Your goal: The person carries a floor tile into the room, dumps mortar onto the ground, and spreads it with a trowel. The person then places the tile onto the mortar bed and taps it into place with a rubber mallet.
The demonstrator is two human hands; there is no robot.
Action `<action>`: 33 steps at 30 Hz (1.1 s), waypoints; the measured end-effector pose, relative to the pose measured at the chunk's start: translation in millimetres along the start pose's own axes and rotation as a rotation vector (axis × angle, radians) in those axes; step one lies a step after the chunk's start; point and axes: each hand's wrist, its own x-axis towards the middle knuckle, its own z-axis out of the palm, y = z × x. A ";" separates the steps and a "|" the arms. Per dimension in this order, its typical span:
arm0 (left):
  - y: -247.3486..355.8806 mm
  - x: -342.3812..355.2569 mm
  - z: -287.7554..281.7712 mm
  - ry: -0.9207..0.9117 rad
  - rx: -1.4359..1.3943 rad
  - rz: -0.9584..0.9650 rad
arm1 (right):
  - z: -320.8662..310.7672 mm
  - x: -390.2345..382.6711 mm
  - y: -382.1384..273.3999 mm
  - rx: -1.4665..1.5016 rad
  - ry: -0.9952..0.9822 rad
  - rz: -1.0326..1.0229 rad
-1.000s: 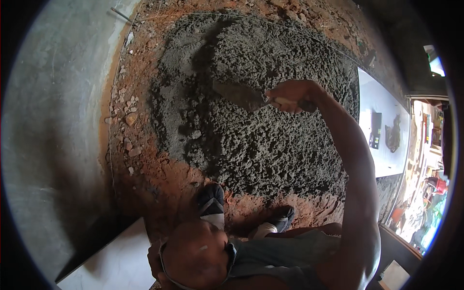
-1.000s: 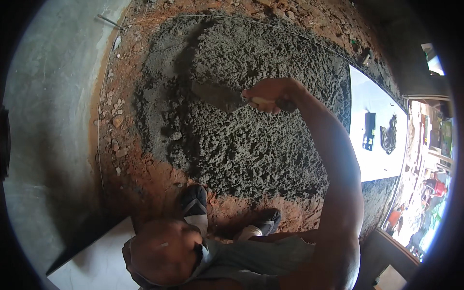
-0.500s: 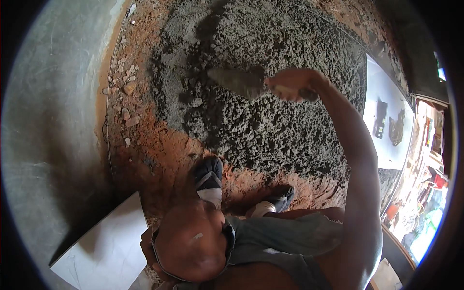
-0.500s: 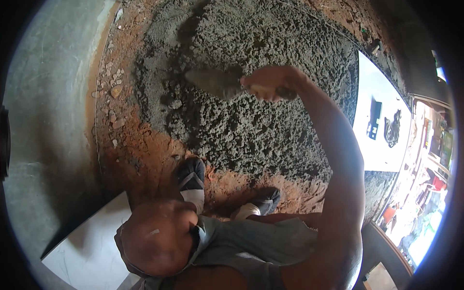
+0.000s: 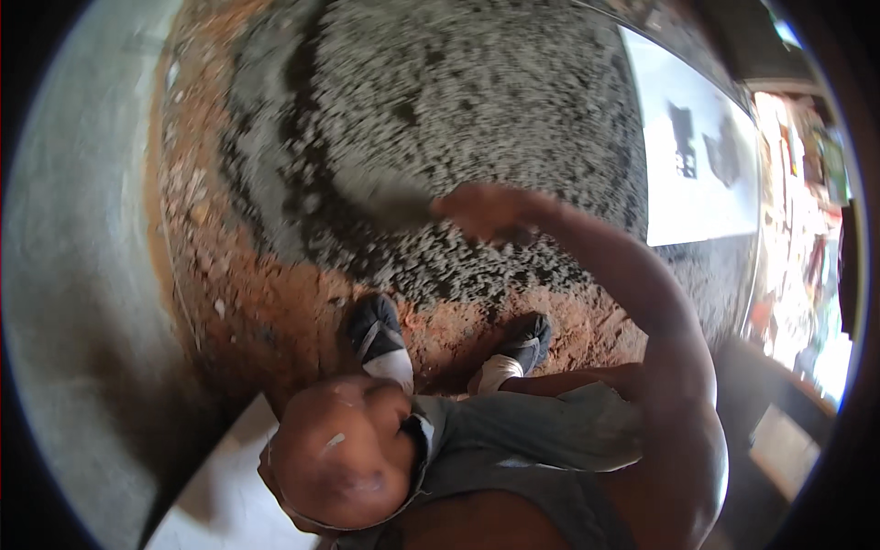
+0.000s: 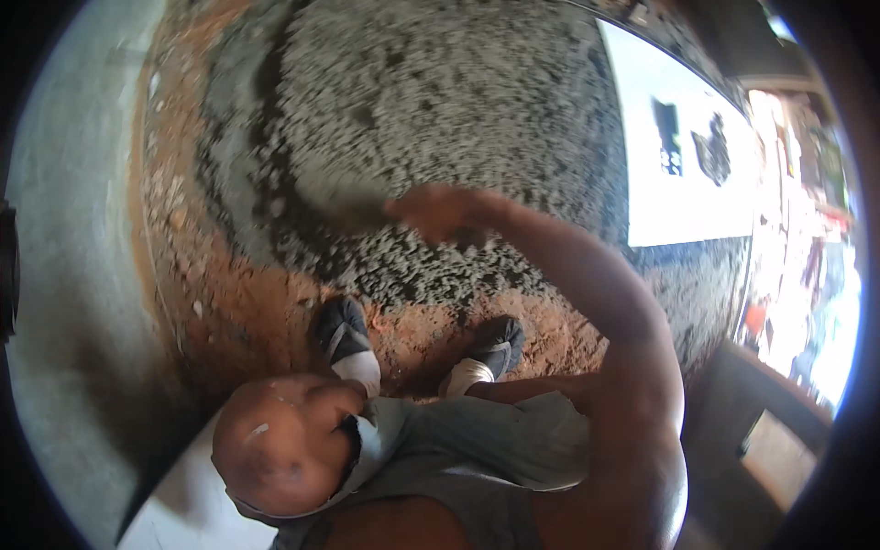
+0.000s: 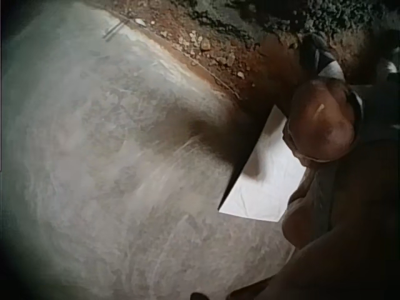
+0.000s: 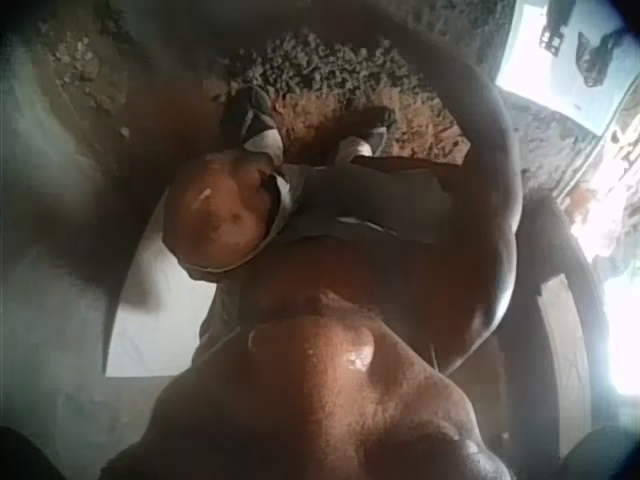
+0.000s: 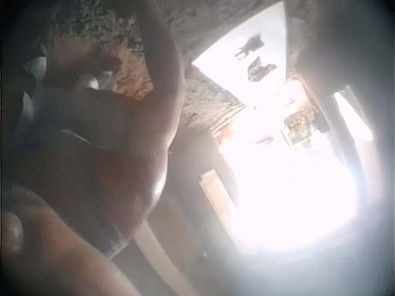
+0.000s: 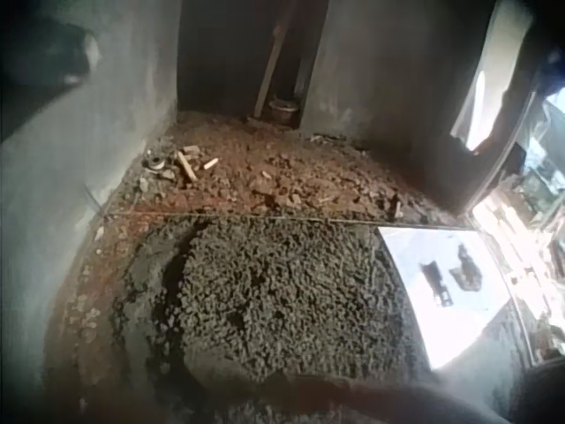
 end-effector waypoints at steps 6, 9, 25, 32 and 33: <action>-21.2 53.8 -10.4 -0.898 -0.494 -0.039 | 67.5 28.8 69.1 -0.937 0.302 -0.776; -35.5 54.2 -16.0 -0.998 -0.540 -0.060 | 98.3 -25.9 40.2 -0.869 0.304 -0.417; -22.3 20.1 -15.0 -0.433 -0.899 -0.607 | -81.6 -18.2 -28.6 0.477 0.246 -0.103; -1.5 10.9 -45.9 -0.108 -0.734 -0.994 | -27.7 -23.4 -15.9 0.020 -0.162 0.189; 4.5 8.7 -53.4 -0.057 -0.709 -1.057 | -21.4 -26.3 -12.5 0.008 -0.210 0.207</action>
